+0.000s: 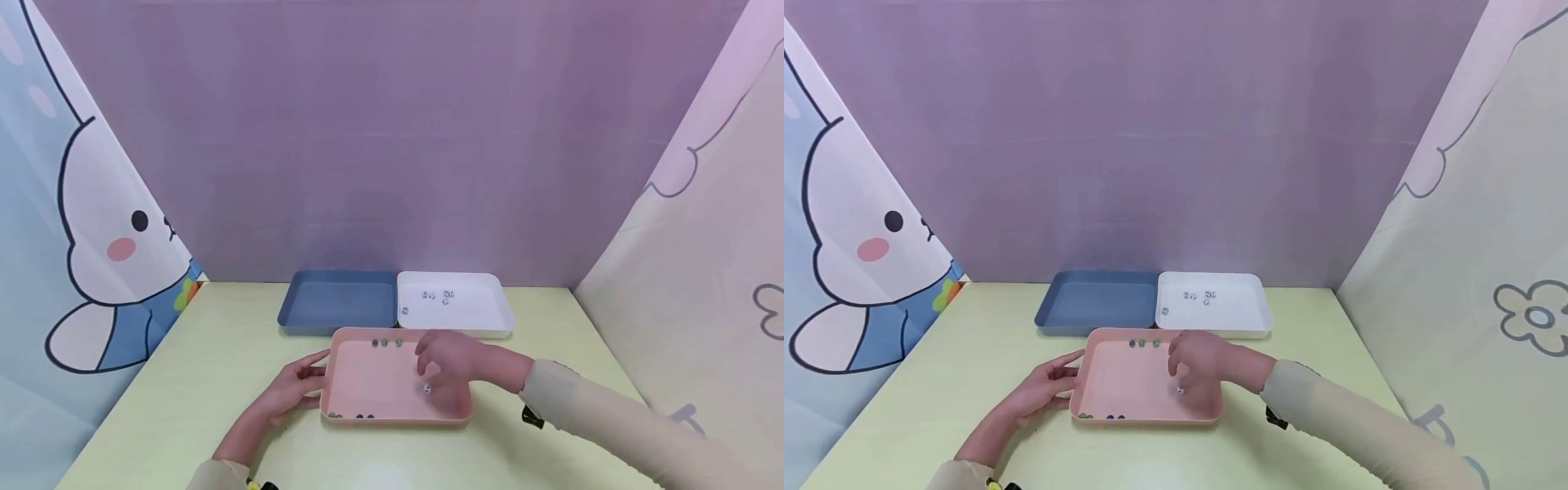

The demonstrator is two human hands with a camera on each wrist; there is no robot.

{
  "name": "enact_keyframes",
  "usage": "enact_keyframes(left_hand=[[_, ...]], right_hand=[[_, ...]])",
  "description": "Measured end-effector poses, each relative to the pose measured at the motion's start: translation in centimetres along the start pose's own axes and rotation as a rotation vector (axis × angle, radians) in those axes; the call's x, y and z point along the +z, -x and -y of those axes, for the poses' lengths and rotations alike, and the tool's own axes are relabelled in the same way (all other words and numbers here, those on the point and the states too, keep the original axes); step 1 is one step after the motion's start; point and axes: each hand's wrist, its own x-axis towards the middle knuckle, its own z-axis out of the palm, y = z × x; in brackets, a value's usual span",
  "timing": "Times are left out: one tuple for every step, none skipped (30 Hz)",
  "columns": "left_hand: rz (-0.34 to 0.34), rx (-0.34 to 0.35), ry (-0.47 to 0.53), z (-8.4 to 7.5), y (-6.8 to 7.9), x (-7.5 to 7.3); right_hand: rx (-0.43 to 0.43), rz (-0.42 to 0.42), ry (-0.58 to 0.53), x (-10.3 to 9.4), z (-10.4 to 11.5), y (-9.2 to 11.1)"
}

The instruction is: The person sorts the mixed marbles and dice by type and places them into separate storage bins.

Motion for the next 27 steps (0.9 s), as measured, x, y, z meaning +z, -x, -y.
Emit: enact_keyframes(left_hand=[[0.002,-0.001,0.001,0.0,0.0,0.0],[0.004,-0.001,0.001,0.1,0.0,0.0],[0.008,0.000,0.003,0.1,0.0,0.0],[0.010,-0.001,0.005,0.2,0.0,0.0],[0.013,-0.001,0.007,0.2,0.0,0.0],[0.015,-0.001,0.008,0.2,0.0,0.0],[0.017,0.000,0.010,0.3,0.0,0.0],[0.019,0.000,0.009,0.2,0.0,0.0],[0.018,0.001,0.008,0.2,0.0,0.0],[0.016,0.002,0.006,0.2,0.0,0.0],[0.016,0.004,0.005,0.2,0.0,0.0],[0.014,0.004,0.003,0.1,0.0,0.0],[0.012,0.004,0.001,0.1,0.0,-0.1],[0.009,0.003,0.000,0.0,0.1,-0.1],[0.007,0.003,-0.001,0.0,0.1,-0.1],[0.007,0.001,-0.001,-0.1,0.1,-0.1],[0.007,0.000,-0.001,-0.1,0.1,-0.1],[0.006,-0.002,-0.001,-0.1,0.1,-0.1],[0.006,-0.004,-0.001,-0.1,0.1,-0.1],[0.005,-0.005,-0.002,-0.1,0.1,-0.1],[0.006,-0.005,-0.001,-0.1,0.1,-0.1],[0.007,-0.006,-0.001,-0.1,0.1,-0.1],[0.006,-0.005,-0.002,-0.1,0.1,-0.1],[0.005,-0.005,-0.003,-0.1,0.1,-0.1],[0.005,-0.004,-0.003,-0.1,0.1,-0.1],[0.005,-0.003,-0.003,-0.1,0.1,-0.1],[0.005,-0.003,-0.004,-0.1,0.1,-0.1]], right_hand=[[-0.017,0.014,0.026,0.1,0.0,-0.1],[-0.043,0.023,0.059,0.3,0.0,-0.2],[-0.080,0.019,0.093,0.5,0.0,-0.3],[-0.117,0.011,0.141,0.7,0.0,-0.5],[-0.149,-0.003,0.187,0.9,0.0,-0.6],[-0.172,-0.013,0.229,1.1,0.1,-0.7],[-0.187,-0.021,0.265,1.2,0.2,-0.8],[-0.197,-0.021,0.302,1.3,0.4,-0.9],[-0.193,-0.008,0.327,1.4,0.5,-1.0],[-0.178,0.011,0.356,1.4,0.7,-1.1],[-0.155,0.037,0.371,1.4,0.9,-1.2],[-0.132,0.065,0.386,1.4,1.2,-1.3],[-0.114,0.087,0.405,1.4,1.4,-1.4],[-0.100,0.108,0.429,1.4,1.6,-1.6],[-0.088,0.127,0.444,1.4,1.8,-1.8],[-0.079,0.138,0.467,1.5,2.0,-1.9],[-0.074,0.151,0.490,1.5,2.1,-2.1],[-0.074,0.159,0.519,1.5,2.2,-2.3],[-0.073,0.166,0.542,1.6,2.3,-2.4],[-0.077,0.173,0.570,1.8,2.4,-2.5],[-0.079,0.185,0.591,1.9,2.5,-2.7],[-0.088,0.191,0.631,2.1,2.6,-2.8],[-0.097,0.197,0.671,2.3,2.7,-2.9],[-0.104,0.201,0.705,2.4,2.8,-2.9],[-0.114,0.200,0.740,2.6,2.9,-2.9],[-0.127,0.198,0.778,2.7,3.0,-3.0],[-0.139,0.194,0.803,2.9,3.1,-3.0]])
